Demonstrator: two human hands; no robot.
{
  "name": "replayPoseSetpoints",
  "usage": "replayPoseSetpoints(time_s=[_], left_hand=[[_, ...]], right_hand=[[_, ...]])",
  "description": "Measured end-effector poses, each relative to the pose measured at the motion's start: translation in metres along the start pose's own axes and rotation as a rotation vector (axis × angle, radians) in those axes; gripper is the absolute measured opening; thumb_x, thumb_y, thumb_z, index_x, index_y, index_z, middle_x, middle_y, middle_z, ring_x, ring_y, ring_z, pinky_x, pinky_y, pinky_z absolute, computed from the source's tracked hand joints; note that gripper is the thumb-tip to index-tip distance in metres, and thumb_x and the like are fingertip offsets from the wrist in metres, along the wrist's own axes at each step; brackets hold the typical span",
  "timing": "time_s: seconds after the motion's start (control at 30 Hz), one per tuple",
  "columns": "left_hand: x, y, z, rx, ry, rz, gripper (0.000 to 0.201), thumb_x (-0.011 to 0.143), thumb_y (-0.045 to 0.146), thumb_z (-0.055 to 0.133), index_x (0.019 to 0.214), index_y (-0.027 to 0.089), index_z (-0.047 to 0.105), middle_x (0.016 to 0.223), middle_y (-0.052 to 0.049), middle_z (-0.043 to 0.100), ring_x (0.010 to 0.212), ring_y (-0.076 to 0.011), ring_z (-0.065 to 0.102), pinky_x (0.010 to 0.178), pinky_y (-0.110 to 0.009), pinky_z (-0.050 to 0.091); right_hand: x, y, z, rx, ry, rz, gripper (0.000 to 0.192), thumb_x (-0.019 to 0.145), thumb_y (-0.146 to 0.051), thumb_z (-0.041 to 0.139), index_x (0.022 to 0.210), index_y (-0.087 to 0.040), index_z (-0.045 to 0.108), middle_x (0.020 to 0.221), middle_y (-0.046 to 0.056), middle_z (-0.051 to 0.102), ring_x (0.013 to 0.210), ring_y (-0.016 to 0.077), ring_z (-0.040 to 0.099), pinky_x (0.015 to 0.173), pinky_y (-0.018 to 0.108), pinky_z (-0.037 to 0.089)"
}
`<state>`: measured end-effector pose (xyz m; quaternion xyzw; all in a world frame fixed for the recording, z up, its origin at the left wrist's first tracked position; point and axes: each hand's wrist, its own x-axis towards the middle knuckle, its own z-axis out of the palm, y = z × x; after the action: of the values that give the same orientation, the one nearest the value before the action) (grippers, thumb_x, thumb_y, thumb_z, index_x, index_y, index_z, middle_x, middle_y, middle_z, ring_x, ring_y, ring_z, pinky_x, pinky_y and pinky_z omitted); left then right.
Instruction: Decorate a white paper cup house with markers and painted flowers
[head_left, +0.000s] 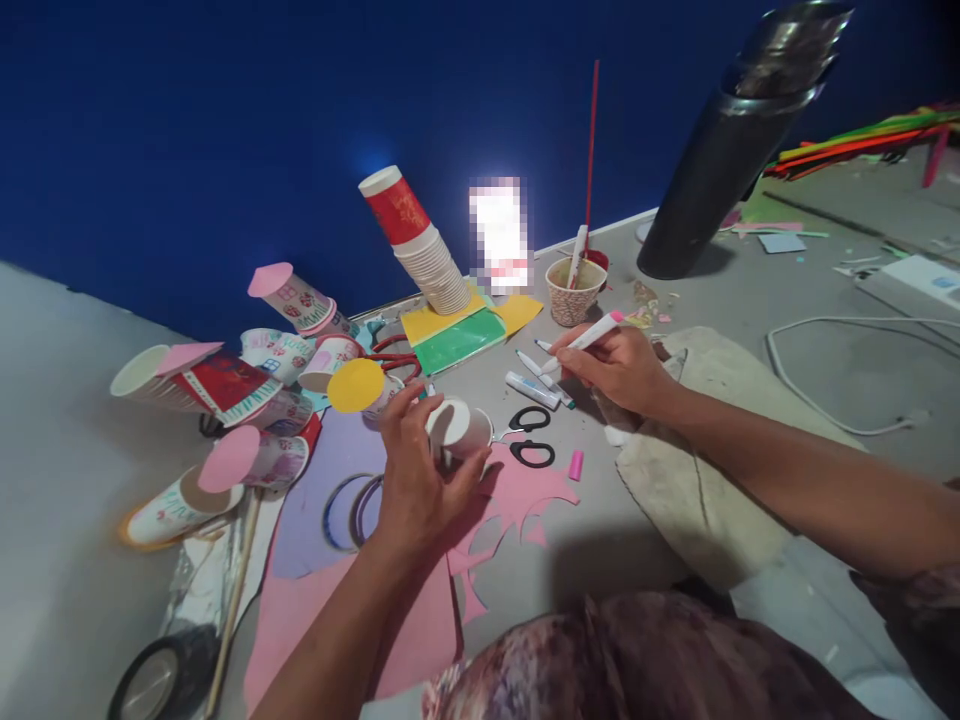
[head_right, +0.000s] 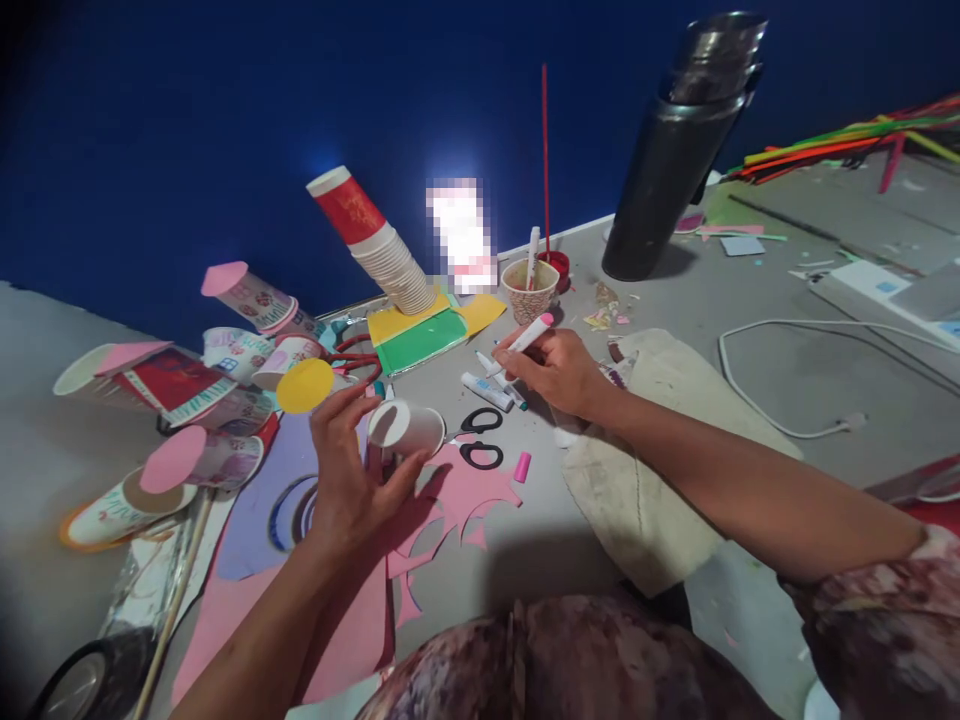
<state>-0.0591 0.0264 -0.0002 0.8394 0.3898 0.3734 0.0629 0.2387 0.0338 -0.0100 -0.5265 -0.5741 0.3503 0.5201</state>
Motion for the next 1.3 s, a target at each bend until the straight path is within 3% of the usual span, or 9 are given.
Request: replayPoseSetpoints(time_s=[0.13, 0.2, 0.3, 0.47, 0.8, 0.93, 1.03, 1.17, 1.3], left_hand=[[0.007, 0.040, -0.009, 0.073, 0.069, 0.133, 0.041, 0.093, 0.020, 0.074, 0.130, 0.027, 0.056, 0.117, -0.009, 0.064, 0.108, -0.0269, 0.067, 0.092, -0.042, 0.059], [0.012, 0.063, -0.001, -0.003, -0.257, 0.096, 0.019, 0.103, 0.024, 0.060, 0.121, 0.026, 0.059, 0.096, -0.005, 0.068, 0.084, -0.0209, 0.067, 0.074, -0.033, 0.055], [0.025, 0.092, 0.026, 0.021, -0.716, -0.028, 0.015, 0.105, 0.035, 0.057, 0.107, 0.021, 0.062, 0.099, -0.009, 0.071, 0.086, -0.0255, 0.070, 0.072, -0.036, 0.055], [0.038, 0.107, 0.065, 0.181, -0.980, -0.043, 0.025, 0.100, 0.016, 0.051, 0.123, 0.015, 0.059, 0.113, -0.017, 0.068, 0.089, -0.0310, 0.072, 0.072, -0.040, 0.056], [0.040, 0.096, 0.047, -0.038, -0.970, -0.220, 0.020, 0.099, 0.017, 0.048, 0.108, 0.018, 0.066, 0.112, -0.014, 0.065, 0.088, -0.0258, 0.068, 0.077, -0.039, 0.055], [0.039, 0.088, 0.032, -0.353, -0.779, -0.328, 0.014, 0.095, 0.020, 0.054, 0.094, 0.020, 0.068, 0.100, -0.009, 0.068, 0.101, -0.0258, 0.066, 0.090, -0.039, 0.052], [0.036, 0.082, 0.031, -0.679, -0.643, -0.594, 0.010, 0.091, 0.029, 0.062, 0.089, 0.020, 0.064, 0.084, -0.005, 0.067, 0.081, -0.0204, 0.065, 0.075, -0.033, 0.052], [0.031, 0.075, 0.032, -1.108, -0.499, -0.986, 0.034, 0.084, 0.050, 0.074, 0.089, 0.021, 0.056, 0.058, 0.004, 0.058, 0.051, -0.0139, 0.053, 0.054, -0.027, 0.046], [0.021, 0.071, 0.032, -1.050, -0.544, -0.918, 0.032, 0.085, 0.046, 0.076, 0.085, 0.021, 0.057, 0.059, 0.004, 0.059, 0.049, -0.0115, 0.051, 0.052, -0.024, 0.040]], right_hand=[[0.000, -0.005, -0.001, 0.091, 0.039, 0.035, 0.025, 0.089, -0.046, 0.077, 0.090, -0.021, 0.077, 0.066, 0.001, 0.072, 0.052, 0.0139, 0.058, 0.049, 0.029, 0.048], [0.002, -0.006, -0.003, 0.155, 0.078, 0.057, 0.025, 0.088, -0.046, 0.078, 0.089, -0.021, 0.074, 0.065, 0.000, 0.071, 0.049, 0.0123, 0.054, 0.047, 0.027, 0.044], [0.005, -0.004, -0.006, 0.195, 0.102, 0.070, 0.027, 0.088, -0.047, 0.079, 0.089, -0.020, 0.072, 0.064, -0.001, 0.069, 0.048, 0.0110, 0.052, 0.045, 0.026, 0.041], [0.004, -0.004, -0.005, 0.127, 0.062, 0.047, 0.028, 0.089, -0.047, 0.078, 0.087, -0.019, 0.071, 0.064, 0.000, 0.069, 0.048, 0.0111, 0.053, 0.045, 0.026, 0.040], [0.001, -0.006, -0.003, 0.135, 0.013, 0.024, 0.025, 0.088, -0.045, 0.076, 0.085, -0.020, 0.073, 0.063, 0.000, 0.069, 0.049, 0.0129, 0.054, 0.047, 0.028, 0.043], [0.001, -0.008, -0.003, 0.100, 0.005, 0.027, 0.026, 0.087, -0.046, 0.078, 0.081, -0.021, 0.072, 0.062, 0.000, 0.068, 0.051, 0.0136, 0.055, 0.050, 0.029, 0.045], [0.000, -0.010, -0.002, 0.147, -0.001, 0.079, 0.033, 0.083, -0.051, 0.082, 0.081, -0.021, 0.072, 0.061, 0.000, 0.067, 0.048, 0.0129, 0.054, 0.046, 0.029, 0.043], [-0.005, -0.014, 0.000, 0.369, -0.016, 0.147, 0.039, 0.081, -0.058, 0.085, 0.081, -0.022, 0.069, 0.060, -0.001, 0.067, 0.047, 0.0116, 0.051, 0.041, 0.026, 0.040], [-0.008, -0.016, 0.001, 0.437, -0.037, 0.183, 0.041, 0.080, -0.060, 0.087, 0.078, -0.023, 0.068, 0.056, -0.002, 0.065, 0.045, 0.0106, 0.051, 0.040, 0.024, 0.040]])
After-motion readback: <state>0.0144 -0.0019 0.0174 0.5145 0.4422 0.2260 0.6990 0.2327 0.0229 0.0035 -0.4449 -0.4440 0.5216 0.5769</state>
